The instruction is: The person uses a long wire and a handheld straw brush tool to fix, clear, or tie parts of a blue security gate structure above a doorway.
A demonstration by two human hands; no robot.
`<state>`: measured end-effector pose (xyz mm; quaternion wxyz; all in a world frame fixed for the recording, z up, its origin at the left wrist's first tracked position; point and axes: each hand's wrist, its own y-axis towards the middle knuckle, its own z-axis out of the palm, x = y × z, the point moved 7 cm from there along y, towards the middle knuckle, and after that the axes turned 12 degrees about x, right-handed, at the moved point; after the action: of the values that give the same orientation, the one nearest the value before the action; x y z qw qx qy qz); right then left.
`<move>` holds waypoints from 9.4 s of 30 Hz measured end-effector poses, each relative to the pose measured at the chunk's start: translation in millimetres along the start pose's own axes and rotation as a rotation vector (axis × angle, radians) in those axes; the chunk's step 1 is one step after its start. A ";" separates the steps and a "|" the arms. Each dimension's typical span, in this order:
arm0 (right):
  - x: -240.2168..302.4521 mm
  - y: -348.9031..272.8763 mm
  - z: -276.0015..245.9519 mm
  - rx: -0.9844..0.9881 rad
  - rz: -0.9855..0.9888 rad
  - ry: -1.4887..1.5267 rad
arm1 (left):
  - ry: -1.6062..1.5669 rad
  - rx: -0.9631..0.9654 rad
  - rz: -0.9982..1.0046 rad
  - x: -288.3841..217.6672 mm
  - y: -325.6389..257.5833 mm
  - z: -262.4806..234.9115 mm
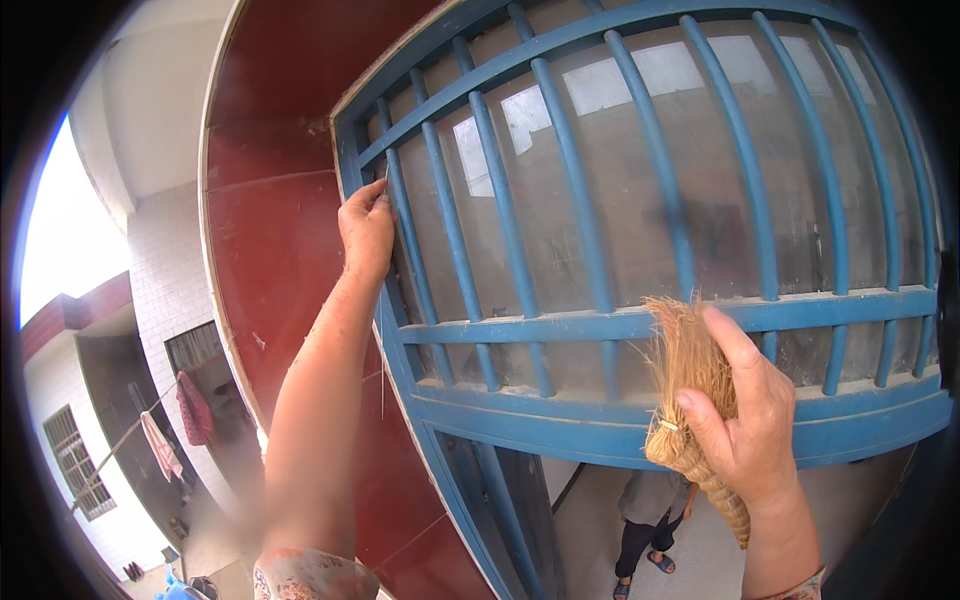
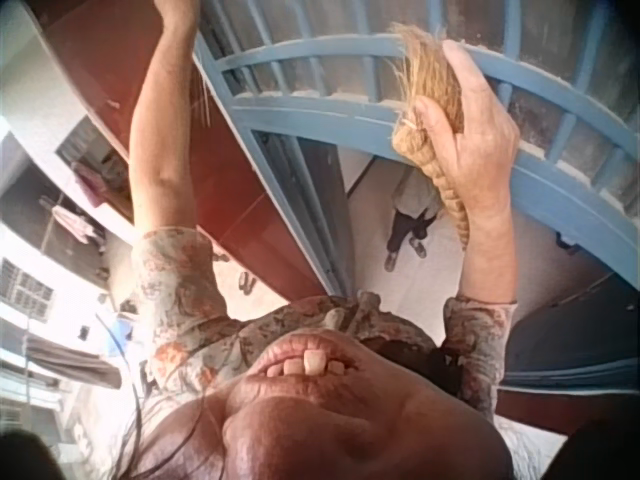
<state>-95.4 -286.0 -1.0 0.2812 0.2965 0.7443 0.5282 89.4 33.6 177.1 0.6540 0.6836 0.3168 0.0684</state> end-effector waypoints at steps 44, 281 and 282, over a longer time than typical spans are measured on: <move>0.1 -1.5 3.5 -0.014 0.032 -0.067 | 0.271 0.245 0.119 -63.4 68.8 -31.4; -4.2 -22.5 11.3 0.039 -0.085 -0.005 | -0.125 -0.058 0.104 -36.9 -22.7 35.1; -4.4 -22.6 11.4 0.036 -0.086 -0.009 | -0.129 -0.058 0.106 -37.6 -20.7 35.9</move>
<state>-87.4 -288.2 -25.4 0.3015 0.2717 0.7645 0.5008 70.8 -17.7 164.9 0.6878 0.6833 0.2353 0.0680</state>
